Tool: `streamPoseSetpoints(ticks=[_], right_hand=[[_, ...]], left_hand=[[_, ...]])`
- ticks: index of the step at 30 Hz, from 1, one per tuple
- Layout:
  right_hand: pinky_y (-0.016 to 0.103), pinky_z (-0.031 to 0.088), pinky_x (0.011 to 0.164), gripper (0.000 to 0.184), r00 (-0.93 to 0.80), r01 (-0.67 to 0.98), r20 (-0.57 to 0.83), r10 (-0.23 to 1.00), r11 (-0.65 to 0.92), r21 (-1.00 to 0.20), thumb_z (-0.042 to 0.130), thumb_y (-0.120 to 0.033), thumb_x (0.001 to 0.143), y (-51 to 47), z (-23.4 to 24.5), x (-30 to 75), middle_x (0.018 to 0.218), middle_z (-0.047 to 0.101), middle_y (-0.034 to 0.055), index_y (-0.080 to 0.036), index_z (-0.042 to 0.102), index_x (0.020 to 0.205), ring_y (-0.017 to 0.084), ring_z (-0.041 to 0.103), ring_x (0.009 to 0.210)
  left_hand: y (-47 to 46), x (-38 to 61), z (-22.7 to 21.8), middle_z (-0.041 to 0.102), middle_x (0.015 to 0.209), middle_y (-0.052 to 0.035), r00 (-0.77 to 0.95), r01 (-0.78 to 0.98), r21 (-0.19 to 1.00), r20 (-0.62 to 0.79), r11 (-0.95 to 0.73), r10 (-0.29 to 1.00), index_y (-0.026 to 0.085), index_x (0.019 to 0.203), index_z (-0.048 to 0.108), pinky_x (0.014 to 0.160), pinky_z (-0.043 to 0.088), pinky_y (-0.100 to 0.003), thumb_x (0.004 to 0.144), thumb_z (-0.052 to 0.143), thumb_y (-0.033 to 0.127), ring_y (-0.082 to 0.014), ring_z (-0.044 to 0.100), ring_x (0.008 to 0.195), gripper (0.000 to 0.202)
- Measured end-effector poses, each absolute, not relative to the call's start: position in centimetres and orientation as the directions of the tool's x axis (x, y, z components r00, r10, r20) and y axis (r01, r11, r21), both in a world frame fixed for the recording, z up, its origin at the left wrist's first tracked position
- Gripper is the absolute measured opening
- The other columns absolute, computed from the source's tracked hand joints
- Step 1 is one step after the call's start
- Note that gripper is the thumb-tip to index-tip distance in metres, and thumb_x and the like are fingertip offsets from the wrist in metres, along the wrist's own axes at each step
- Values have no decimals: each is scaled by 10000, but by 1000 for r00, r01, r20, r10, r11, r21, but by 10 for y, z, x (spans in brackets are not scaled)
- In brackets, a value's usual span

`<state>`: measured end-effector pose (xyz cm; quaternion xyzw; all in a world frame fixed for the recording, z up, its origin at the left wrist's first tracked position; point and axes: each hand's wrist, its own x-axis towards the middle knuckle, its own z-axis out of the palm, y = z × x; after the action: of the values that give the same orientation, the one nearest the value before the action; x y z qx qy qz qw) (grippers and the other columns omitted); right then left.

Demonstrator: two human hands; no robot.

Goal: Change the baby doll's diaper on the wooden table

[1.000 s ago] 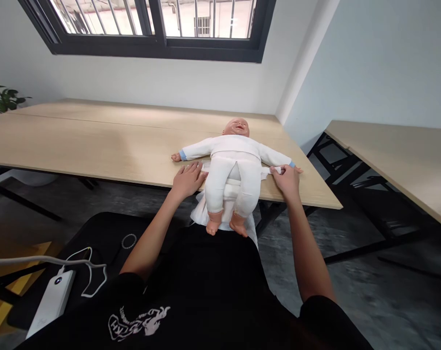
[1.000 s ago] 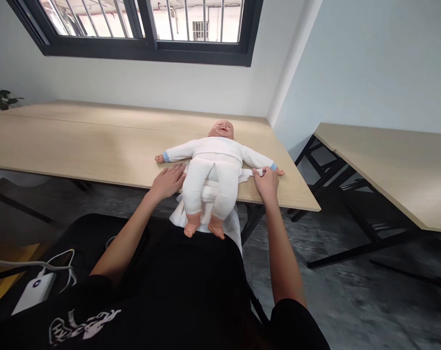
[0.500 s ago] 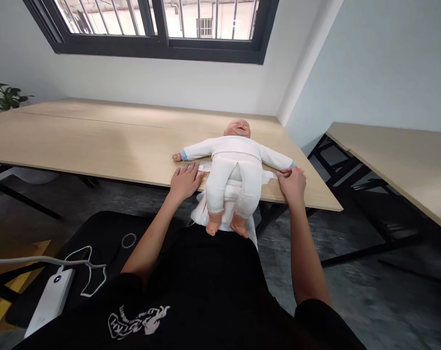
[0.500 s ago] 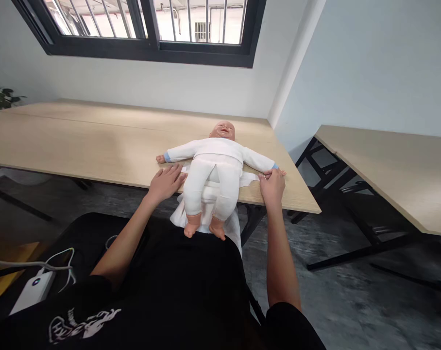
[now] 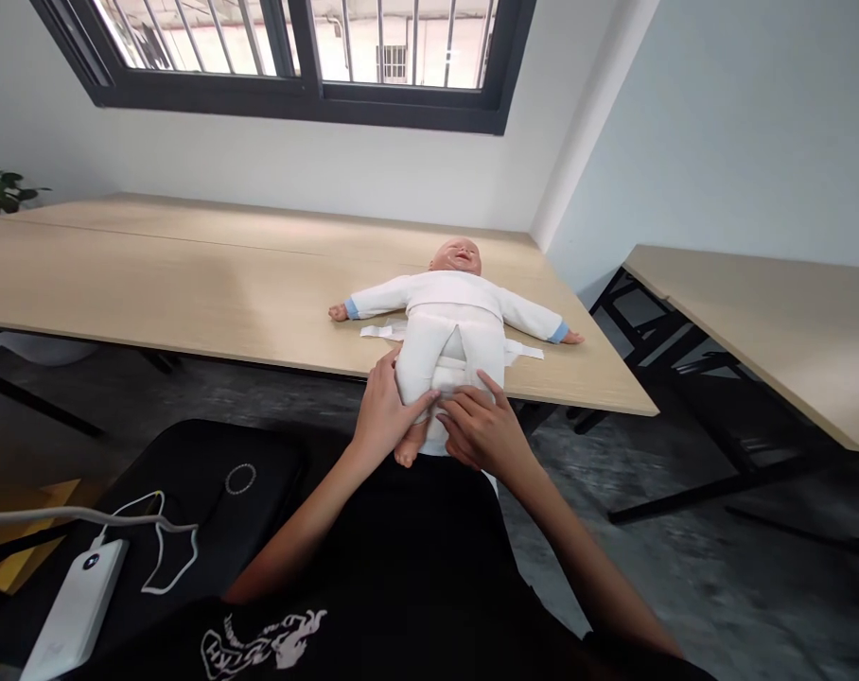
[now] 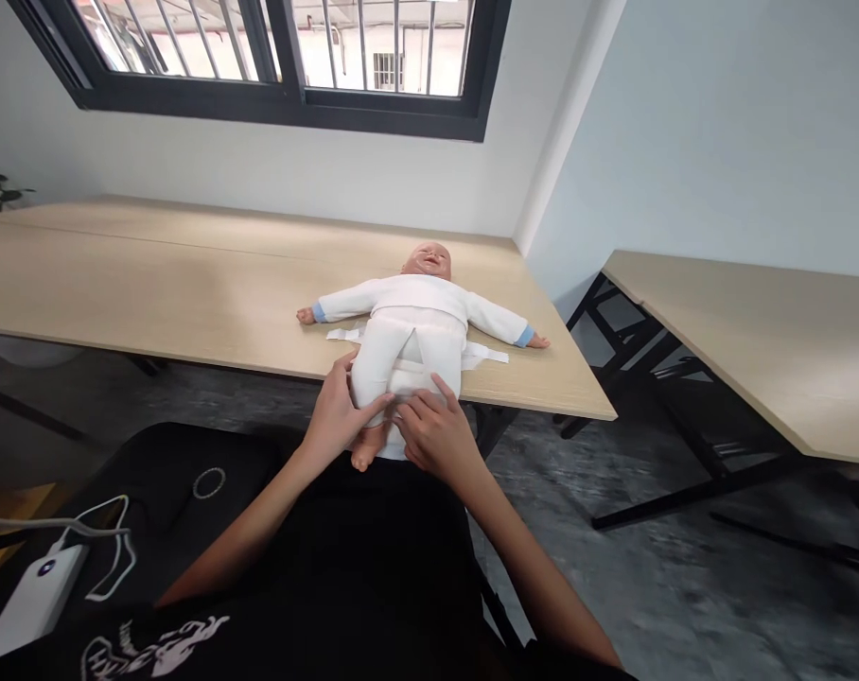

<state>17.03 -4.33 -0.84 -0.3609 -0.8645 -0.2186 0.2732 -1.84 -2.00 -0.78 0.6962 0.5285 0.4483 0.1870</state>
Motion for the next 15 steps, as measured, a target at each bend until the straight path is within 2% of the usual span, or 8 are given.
streamPoseSetpoints(ticks=[3,6,9,11,13,15], right_hand=[[436,223,1241,157,-589,771,610,529,594,230,521,-218,1012,-47,-14,187,857,681,17,-172,645,926,188,626,950],[423,169,1273,199,-555,813,617,559,521,259,474,-100,992,-49,-16,207,881,683,18,-158,660,1031,174,623,946],[454,125,1294,354,-524,841,634,568,461,282,432,-48,978,-50,-23,219,1121,687,69,-145,613,1266,186,609,1083],[537,126,1284,428,-526,838,659,538,458,295,446,-75,987,-51,-31,219,1320,613,120,-171,548,1391,230,559,1235],[615,136,1261,465,-561,804,674,481,512,303,464,-97,992,-55,-38,213,1426,541,127,-233,525,1432,275,489,1345],[630,129,1262,433,-603,734,685,409,620,277,453,-105,1003,-60,-41,203,1427,552,96,-258,556,1395,274,471,1371]], left_hand=[[-22,-21,-8,537,1422,-139,33,527,790,350,-314,936,203,1404,414,1065,451,-440,815,714,340,-308,545,1295,675],[-22,-27,-3,588,1353,-109,8,457,857,264,-238,965,221,1364,442,1020,467,-436,789,699,295,-298,592,1211,635],[-19,-31,2,611,1289,-91,6,309,927,220,-211,976,205,1294,485,1035,452,-415,752,696,275,-275,589,1186,586],[-17,-34,6,618,1258,-85,16,153,975,163,-164,986,191,1247,507,1029,456,-385,724,714,281,-260,584,1184,569],[-16,-36,8,639,1187,-72,48,-18,998,57,-56,997,184,1193,529,972,484,-349,702,741,303,-243,603,1130,548],[-15,-37,9,658,1104,-53,87,-148,987,-44,57,995,183,1146,548,909,502,-316,687,768,319,-221,624,1049,527]])
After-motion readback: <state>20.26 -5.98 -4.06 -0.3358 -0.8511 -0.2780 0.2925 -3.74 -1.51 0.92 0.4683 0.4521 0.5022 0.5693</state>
